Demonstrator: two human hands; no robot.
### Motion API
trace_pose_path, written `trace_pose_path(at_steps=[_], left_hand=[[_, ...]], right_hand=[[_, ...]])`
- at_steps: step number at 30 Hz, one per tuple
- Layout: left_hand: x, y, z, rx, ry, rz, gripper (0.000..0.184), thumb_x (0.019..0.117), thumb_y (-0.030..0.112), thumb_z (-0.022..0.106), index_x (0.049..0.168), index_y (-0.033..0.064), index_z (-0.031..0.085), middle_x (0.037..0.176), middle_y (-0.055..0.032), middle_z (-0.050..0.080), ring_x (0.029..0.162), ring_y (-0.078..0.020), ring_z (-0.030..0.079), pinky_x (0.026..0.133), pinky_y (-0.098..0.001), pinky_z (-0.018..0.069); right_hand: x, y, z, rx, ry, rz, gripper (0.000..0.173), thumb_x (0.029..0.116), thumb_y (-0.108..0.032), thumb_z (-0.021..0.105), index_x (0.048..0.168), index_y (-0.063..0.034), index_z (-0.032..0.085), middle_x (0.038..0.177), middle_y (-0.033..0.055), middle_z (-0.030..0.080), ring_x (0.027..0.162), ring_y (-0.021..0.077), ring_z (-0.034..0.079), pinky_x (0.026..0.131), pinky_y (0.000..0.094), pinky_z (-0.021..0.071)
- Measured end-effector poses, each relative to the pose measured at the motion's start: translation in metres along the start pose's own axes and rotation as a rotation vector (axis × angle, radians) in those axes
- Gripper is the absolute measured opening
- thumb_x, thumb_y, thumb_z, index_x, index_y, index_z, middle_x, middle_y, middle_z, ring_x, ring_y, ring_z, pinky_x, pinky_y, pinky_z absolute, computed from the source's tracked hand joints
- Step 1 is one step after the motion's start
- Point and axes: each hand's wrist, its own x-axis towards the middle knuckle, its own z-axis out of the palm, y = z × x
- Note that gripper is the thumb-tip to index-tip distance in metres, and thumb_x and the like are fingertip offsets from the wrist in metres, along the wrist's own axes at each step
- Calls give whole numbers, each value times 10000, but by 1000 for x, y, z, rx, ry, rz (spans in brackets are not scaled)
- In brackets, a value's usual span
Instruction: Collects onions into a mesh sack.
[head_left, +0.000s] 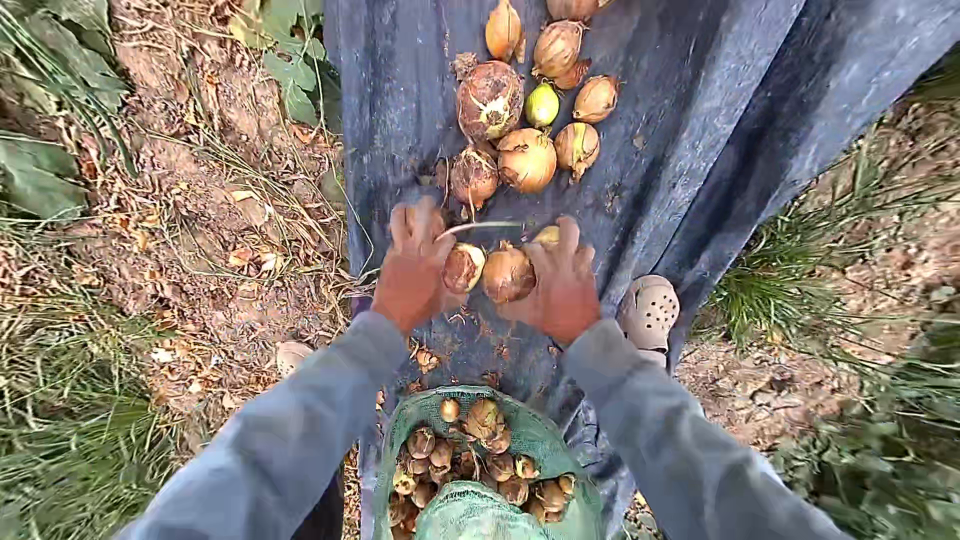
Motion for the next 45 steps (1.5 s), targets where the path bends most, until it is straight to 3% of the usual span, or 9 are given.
trace_pose_path(at_steps=[6,11,14,24,30,35,38,41,45], left_hand=[[-211,19,96,-418,-931,-87,745,788,520,851,1421,210,611,1656,-219,278,1497,-483,295,1107,-644,431],[-85,17,41,-363,-129,-219,548,971,357,703,1429,79,587,1508,-237,498,1375,-430,503,1106,-580,454],[31,24,-2,-217,253,-203,601,897,325,779,1405,66,589,1504,-282,465,1388,-520,425,1032,-699,429],[139,37,-2,-277,169,-298,931,762,318,865,1538,118,393,1518,-243,421,1302,-435,531,1001,-530,528],[20,43,9,-413,197,-138,934,730,210,905,1531,162,427,1466,-219,485,1273,-422,564,928,-570,577],[-237,1,67,-265,-775,141,594,897,279,769,1444,158,572,1428,-201,579,1318,-431,545,1105,-624,413],[-265,-34,67,-163,-1187,60,512,984,386,676,1391,80,621,1476,-212,552,1383,-418,499,1145,-642,352],[-207,-53,54,-233,-602,-26,438,999,335,638,1369,101,630,1379,-189,623,1279,-391,599,1065,-602,472],[-46,-32,21,-176,90,-1,546,977,333,686,1466,138,542,1434,-175,554,1285,-383,577,1014,-568,526]], right_hand=[[-188,34,74,42,-1020,93,869,820,-549,816,1543,-194,491,1638,273,306,1431,529,391,1106,696,389],[-42,44,-5,156,-248,158,844,823,-561,815,1518,-183,521,1577,265,395,1360,508,478,1019,662,485],[69,18,-59,68,60,134,1041,689,-675,855,1543,-220,471,1651,310,190,1353,583,423,892,692,526],[152,-21,-58,-27,-29,352,1268,548,-766,798,1559,-106,411,1676,316,63,1395,515,408,1031,658,421],[40,-1,-30,203,50,188,1153,467,-689,911,1430,-158,564,1632,318,186,1302,563,452,914,694,511],[-170,17,45,138,-843,41,940,716,-545,875,1519,-230,503,1656,260,241,1430,525,372,1091,719,380],[-158,37,50,76,-644,117,735,901,-438,738,1550,-214,474,1608,260,353,1393,484,459,1082,646,440],[-74,30,58,23,-208,68,787,877,-432,800,1560,-238,461,1593,307,324,1257,516,555,920,614,554],[10,-9,75,-34,-264,-96,654,859,-181,806,1466,-199,562,1542,328,374,1251,572,522,913,676,534]])
